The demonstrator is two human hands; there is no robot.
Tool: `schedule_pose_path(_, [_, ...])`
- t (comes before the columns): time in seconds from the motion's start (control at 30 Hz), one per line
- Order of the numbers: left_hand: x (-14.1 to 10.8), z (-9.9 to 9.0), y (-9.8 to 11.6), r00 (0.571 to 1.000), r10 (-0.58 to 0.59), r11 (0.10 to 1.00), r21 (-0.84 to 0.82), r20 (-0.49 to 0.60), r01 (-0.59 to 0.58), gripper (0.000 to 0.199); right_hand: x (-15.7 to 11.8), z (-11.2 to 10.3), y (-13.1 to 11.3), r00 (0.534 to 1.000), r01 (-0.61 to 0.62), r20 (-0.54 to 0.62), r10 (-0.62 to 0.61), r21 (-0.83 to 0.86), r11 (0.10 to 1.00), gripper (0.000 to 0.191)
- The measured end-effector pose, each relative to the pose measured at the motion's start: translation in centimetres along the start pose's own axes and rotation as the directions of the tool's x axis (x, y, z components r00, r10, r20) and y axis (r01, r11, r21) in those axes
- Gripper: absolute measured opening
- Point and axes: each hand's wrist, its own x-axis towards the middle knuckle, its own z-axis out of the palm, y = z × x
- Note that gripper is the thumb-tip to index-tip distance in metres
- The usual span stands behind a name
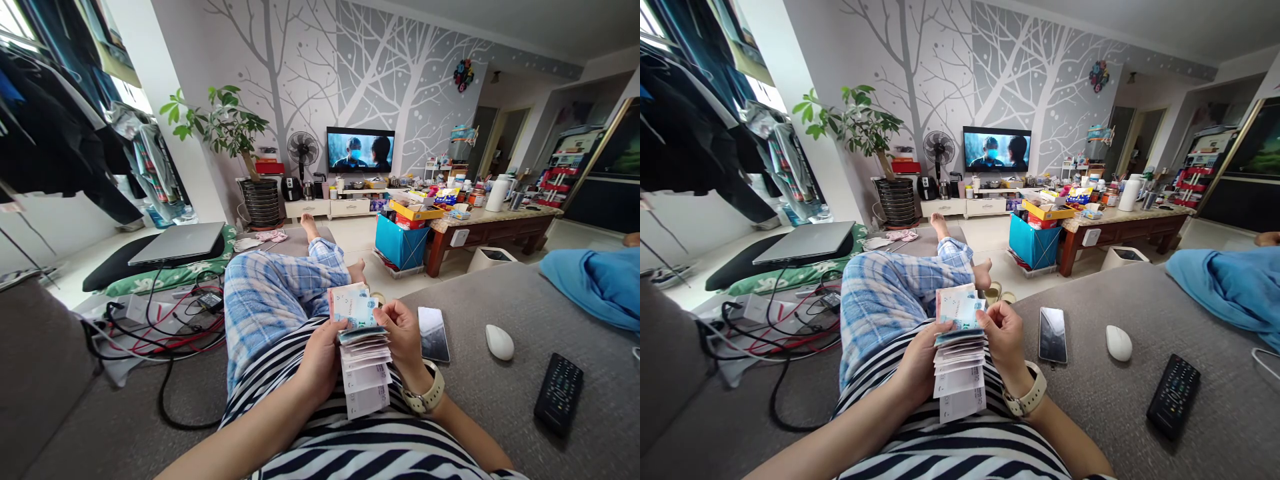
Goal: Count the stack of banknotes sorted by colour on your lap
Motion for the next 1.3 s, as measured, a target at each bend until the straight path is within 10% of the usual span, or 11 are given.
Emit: schedule_pose_path(1.3, [1.1,-0.4,-0.6,1.000,0.000,1.000,-0.003,-0.019,0.000,0.023,-0.3,0.1,-0.7,0.994,0.061,0.084,-0.063,0.033,0.998,0.035])
